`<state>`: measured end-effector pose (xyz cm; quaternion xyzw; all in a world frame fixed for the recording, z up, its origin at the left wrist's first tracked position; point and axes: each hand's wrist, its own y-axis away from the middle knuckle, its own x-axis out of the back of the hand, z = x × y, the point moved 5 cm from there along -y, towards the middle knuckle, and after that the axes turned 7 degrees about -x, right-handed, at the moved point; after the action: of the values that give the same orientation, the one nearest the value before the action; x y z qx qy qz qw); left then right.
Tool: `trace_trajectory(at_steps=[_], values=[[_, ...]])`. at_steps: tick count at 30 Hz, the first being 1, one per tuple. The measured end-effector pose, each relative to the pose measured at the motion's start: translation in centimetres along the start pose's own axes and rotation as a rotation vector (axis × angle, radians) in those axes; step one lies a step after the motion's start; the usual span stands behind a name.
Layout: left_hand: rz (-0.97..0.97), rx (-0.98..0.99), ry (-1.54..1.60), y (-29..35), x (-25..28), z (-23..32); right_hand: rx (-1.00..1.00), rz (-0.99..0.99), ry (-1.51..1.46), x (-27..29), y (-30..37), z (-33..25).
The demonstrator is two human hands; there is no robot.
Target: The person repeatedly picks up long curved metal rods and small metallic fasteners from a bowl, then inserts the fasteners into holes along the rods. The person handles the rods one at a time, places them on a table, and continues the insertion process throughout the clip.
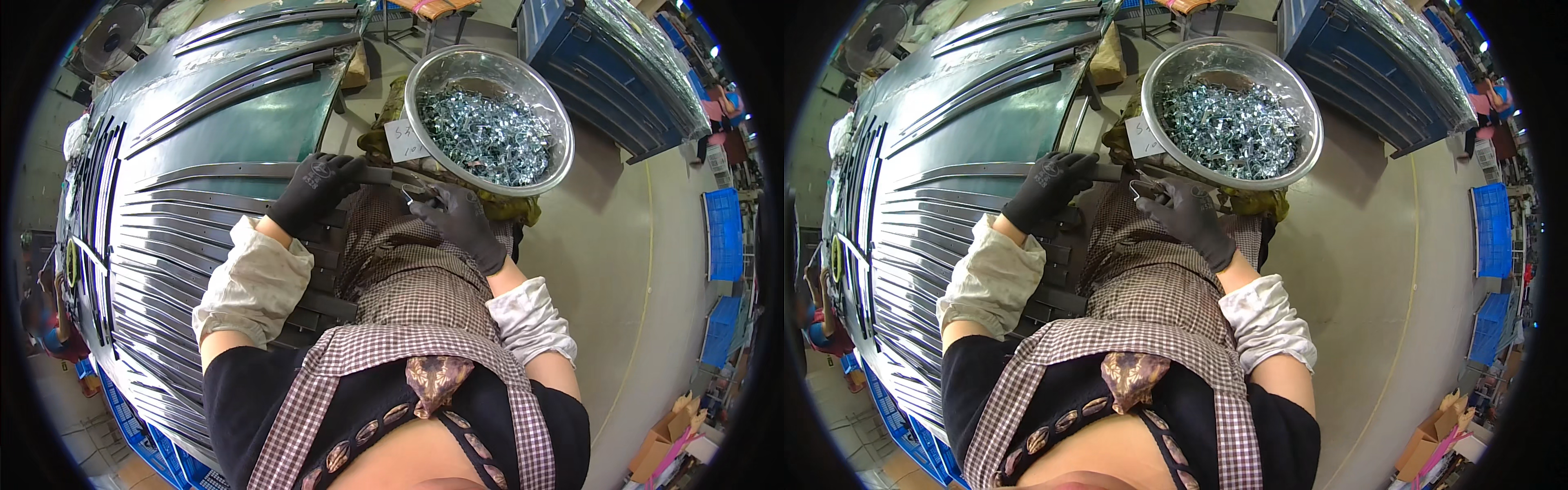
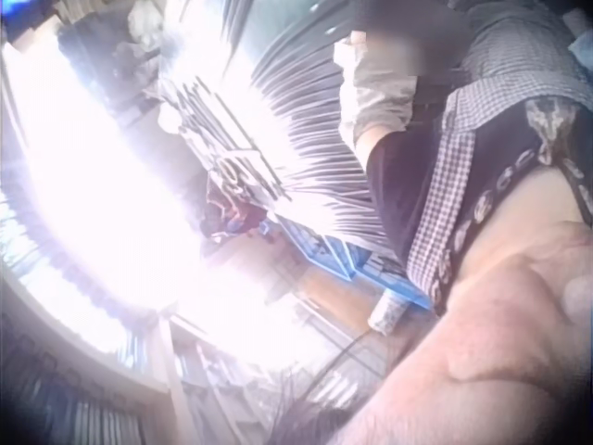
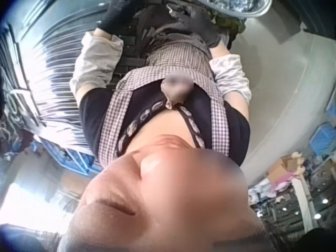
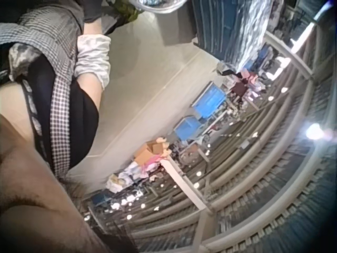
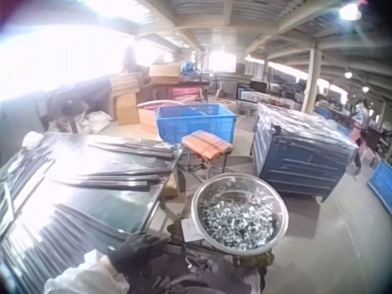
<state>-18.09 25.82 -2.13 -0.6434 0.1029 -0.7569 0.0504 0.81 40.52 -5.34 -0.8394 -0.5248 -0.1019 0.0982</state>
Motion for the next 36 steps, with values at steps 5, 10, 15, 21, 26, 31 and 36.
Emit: trace_trajectory(at_steps=[5, 10, 15, 21, 26, 31, 36], values=[[0.099, -0.056, 0.077, 0.3, 0.2, 0.0, -0.059, -0.007, 0.331, 0.0, -1.2, 0.9], [0.011, 0.014, 0.257, 0.3, -0.1, -0.2, -0.014, -0.09, 0.4, -0.4, -2.4, 0.5], [-0.034, 0.049, 0.414, 0.2, 0.6, 0.2, 0.271, -0.122, 0.45, -1.5, -3.5, 1.2], [-0.039, 0.011, 0.427, 0.1, 0.4, 0.0, 0.153, -0.204, 0.142, -2.3, -4.5, 2.9], [-0.024, 0.052, 0.348, 0.1, 0.8, 0.6, 0.096, -0.033, 0.426, -0.8, -3.0, 1.0], [0.021, -0.015, 0.239, 0.0, 1.1, 1.0, 0.031, -0.09, 0.496, 1.2, -0.3, 0.6], [0.018, -0.018, 0.199, 0.3, 0.8, 0.8, 0.129, -0.107, 0.454, 0.1, -0.6, 0.4]])
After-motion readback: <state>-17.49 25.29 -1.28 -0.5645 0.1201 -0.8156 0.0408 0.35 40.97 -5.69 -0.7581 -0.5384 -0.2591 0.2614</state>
